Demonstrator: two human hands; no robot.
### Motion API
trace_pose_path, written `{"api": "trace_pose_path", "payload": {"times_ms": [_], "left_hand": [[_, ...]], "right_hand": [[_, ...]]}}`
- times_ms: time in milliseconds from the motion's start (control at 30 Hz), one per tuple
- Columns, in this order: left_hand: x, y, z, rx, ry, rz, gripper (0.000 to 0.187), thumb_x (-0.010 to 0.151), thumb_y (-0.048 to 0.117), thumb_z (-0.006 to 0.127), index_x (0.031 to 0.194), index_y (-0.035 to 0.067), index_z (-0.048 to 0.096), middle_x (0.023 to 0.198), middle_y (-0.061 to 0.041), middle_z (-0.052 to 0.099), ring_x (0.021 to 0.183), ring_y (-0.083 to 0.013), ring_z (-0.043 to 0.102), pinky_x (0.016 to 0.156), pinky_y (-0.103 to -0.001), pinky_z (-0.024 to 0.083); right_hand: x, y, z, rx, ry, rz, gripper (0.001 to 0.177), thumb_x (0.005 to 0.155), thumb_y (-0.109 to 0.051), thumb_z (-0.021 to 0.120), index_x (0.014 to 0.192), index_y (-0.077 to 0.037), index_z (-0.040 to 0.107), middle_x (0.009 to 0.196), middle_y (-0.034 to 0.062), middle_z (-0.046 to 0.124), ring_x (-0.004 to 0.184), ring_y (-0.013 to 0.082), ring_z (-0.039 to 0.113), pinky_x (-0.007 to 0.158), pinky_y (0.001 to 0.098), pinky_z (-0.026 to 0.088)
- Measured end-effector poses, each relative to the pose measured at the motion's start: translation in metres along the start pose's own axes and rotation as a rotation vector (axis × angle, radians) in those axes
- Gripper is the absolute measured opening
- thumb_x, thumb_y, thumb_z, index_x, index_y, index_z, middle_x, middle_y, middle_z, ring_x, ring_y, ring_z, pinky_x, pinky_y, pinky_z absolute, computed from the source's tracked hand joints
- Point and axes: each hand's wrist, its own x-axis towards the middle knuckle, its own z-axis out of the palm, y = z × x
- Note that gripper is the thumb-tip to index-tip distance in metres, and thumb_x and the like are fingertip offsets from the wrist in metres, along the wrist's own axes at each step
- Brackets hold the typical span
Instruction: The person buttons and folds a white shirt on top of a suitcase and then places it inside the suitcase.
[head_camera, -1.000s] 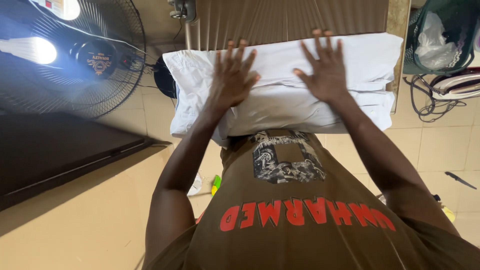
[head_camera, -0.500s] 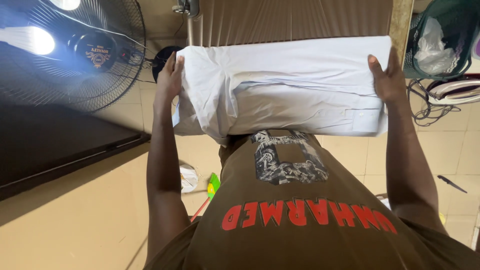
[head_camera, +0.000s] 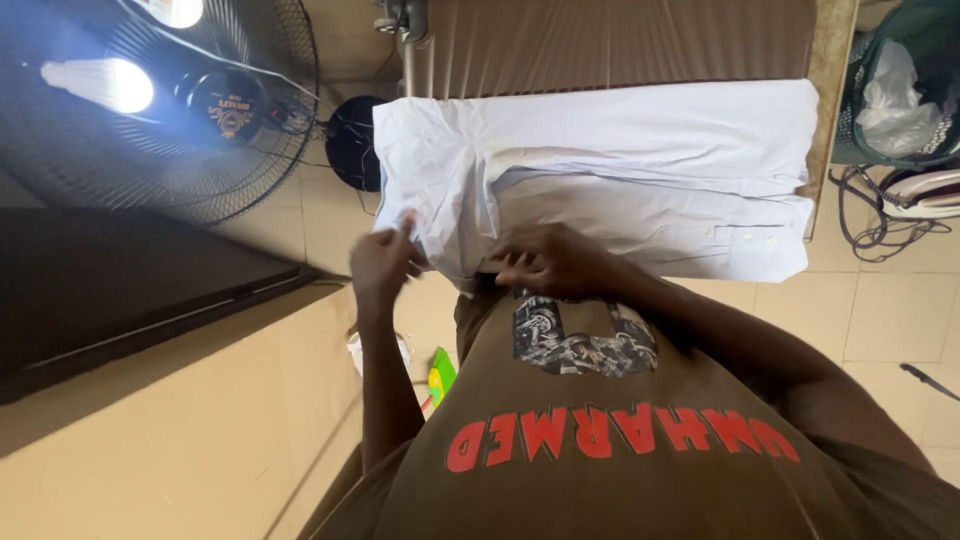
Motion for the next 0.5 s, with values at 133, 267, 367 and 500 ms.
{"api": "trace_pose_path", "payload": {"times_ms": [133, 267, 367, 500], "left_hand": [[-0.028, -0.02, 0.019, 0.479, -0.357, -0.134, 0.076, 0.088, 0.076, 0.057, 0.083, 0.004, 0.081, 0.07, -0.015, 0.077, 0.065, -0.0244, 0.075, 0.069, -0.039, 0.056], [-0.042, -0.057, 0.064, 0.409, -0.101, 0.141, 0.073, 0.08, 0.077, 0.062, 0.101, 0.008, 0.077, 0.074, -0.018, 0.074, 0.071, -0.0378, 0.072, 0.066, -0.051, 0.055], [-0.044, -0.072, 0.085, 0.328, -0.023, 0.117, 0.067, 0.09, 0.069, 0.056, 0.095, 0.006, 0.078, 0.078, -0.019, 0.073, 0.075, -0.0404, 0.072, 0.069, -0.051, 0.055], [-0.054, -0.051, 0.065, 0.223, -0.094, 0.012, 0.061, 0.096, 0.059, 0.059, 0.091, 0.002, 0.079, 0.076, -0.019, 0.075, 0.072, -0.0336, 0.074, 0.071, -0.047, 0.056]], "right_hand": [[0.025, -0.006, 0.014, -0.136, -0.386, 0.097, 0.058, 0.088, -0.042, 0.075, 0.128, -0.001, 0.065, 0.12, 0.0161, 0.067, 0.111, 0.0328, 0.066, 0.094, 0.0422, 0.054], [0.03, -0.022, 0.015, -0.137, -0.509, 0.147, 0.052, 0.087, -0.043, 0.07, 0.127, -0.009, 0.069, 0.126, 0.0139, 0.064, 0.12, 0.0312, 0.061, 0.1, 0.042, 0.05], [0.025, -0.005, 0.028, -0.147, -0.555, 0.144, 0.049, 0.089, -0.045, 0.07, 0.12, -0.007, 0.071, 0.137, 0.0115, 0.062, 0.123, 0.0301, 0.062, 0.101, 0.0412, 0.051], [0.026, -0.012, 0.031, -0.101, -0.482, 0.188, 0.055, 0.088, -0.046, 0.07, 0.127, -0.006, 0.067, 0.131, 0.0174, 0.066, 0.117, 0.0352, 0.065, 0.099, 0.0449, 0.051]]}}
